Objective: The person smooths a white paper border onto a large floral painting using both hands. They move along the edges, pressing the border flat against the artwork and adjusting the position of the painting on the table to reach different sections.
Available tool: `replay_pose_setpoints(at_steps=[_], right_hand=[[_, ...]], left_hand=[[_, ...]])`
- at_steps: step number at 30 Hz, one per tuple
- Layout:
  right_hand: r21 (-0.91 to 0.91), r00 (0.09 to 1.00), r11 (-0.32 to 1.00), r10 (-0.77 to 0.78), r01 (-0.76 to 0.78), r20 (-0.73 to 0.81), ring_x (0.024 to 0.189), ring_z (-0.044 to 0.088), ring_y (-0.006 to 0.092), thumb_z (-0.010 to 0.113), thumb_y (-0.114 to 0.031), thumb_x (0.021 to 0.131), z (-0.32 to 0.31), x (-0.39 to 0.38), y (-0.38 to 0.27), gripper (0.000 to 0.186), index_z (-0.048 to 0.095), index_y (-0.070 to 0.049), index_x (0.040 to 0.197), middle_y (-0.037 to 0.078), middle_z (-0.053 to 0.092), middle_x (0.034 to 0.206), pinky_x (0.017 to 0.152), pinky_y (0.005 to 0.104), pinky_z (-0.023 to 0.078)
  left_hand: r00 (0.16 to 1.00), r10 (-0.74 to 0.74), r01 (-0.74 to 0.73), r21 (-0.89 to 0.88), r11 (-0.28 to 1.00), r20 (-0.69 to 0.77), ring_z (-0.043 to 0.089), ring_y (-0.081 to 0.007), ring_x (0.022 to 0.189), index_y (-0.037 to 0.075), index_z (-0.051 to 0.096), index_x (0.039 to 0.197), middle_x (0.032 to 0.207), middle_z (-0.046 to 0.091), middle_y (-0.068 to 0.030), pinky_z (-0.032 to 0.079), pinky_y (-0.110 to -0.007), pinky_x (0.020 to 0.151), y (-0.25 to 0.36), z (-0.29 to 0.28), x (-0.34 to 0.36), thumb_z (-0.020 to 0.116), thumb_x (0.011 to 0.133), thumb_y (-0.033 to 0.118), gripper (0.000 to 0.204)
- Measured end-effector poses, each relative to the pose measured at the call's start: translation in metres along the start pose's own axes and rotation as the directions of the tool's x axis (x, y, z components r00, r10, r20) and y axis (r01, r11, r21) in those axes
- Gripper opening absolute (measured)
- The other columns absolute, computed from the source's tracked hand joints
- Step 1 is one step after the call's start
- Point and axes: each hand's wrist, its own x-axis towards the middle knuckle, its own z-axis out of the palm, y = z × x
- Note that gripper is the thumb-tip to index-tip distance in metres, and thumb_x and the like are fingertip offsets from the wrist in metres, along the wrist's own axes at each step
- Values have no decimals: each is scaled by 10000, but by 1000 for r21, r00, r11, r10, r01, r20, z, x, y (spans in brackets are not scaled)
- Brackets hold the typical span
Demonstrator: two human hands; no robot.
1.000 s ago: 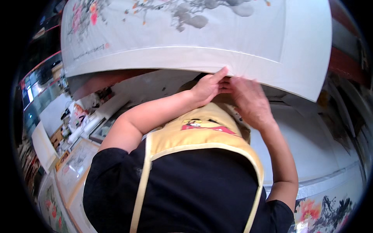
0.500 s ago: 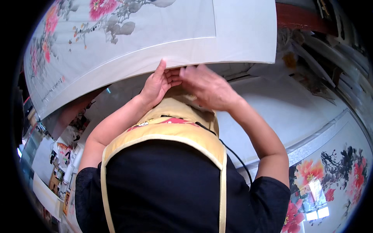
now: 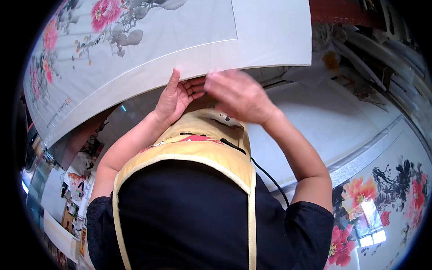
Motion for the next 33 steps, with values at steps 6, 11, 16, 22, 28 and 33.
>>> replay_pose_setpoints(at_steps=[6, 11, 16, 22, 28, 33], right_hand=[[-205, 962, 941, 272, -270, -20, 1549, 266, 286, 681, -551, 879, 20, 7, 3, 927, 347, -43, 1579, 144, 305, 1660, 1267, 467, 202], [-140, 979, 976, 181, -168, 88, 1556, 250, 233, 659, -611, 858, 29, 31, -6, 968, 319, -92, 1601, 75, 295, 1673, 1279, 446, 170], [-414, 956, 876, 289, -248, 39, 1565, 225, 207, 611, -653, 884, 7, 0, 28, 923, 304, -187, 1620, 32, 288, 1682, 1281, 471, 126], [-508, 861, 698, 446, -505, -242, 1586, 140, 292, 558, -741, 872, -26, -37, 60, 1076, 245, -29, 1615, 164, 201, 1696, 1274, 498, 95], [-181, 959, 949, 274, -257, 77, 1568, 205, 296, 690, -650, 815, 34, 1, -6, 1037, 331, -69, 1595, 145, 271, 1674, 1283, 490, 130], [84, 981, 982, -175, 167, 89, 1317, 584, 221, 750, -202, 839, 29, 6, -20, 496, 660, -123, 1320, 85, 616, 1413, 1163, 438, 429]], left_hand=[[1000, -15, 16, 35, 999, -4, 608, -238, 1198, 18, 538, 1395, 1318, 637, -155, 452, -408, 1078, 2, 2, 3, 412, 948, 794, 904], [998, -23, 24, -21, 999, 55, 591, -241, 1209, 34, 530, 1405, 1305, 638, -155, 436, -397, 1071, -4, -2, 8, 401, 938, 815, 919], [999, 12, -9, 49, 999, -43, 592, -240, 1207, 36, 519, 1413, 1306, 635, -162, 439, -396, 1067, -3, 1, 5, 400, 925, 829, 938], [998, 30, -24, 96, 995, -59, 590, -241, 1209, 41, 517, 1414, 1319, 629, -158, 438, -390, 1064, -4, 1, 4, 416, 910, 840, 950], [995, 41, -36, 67, 997, -87, 586, -239, 1208, 44, 523, 1403, 1313, 629, -152, 442, -377, 1059, -7, 2, 6, 437, 902, 840, 945], [998, 14, -13, 24, 1000, -60, 580, -233, 1215, 52, 527, 1401, 1312, 629, -143, 432, -372, 1067, -9, -6, 7, 454, 870, 865, 974]])
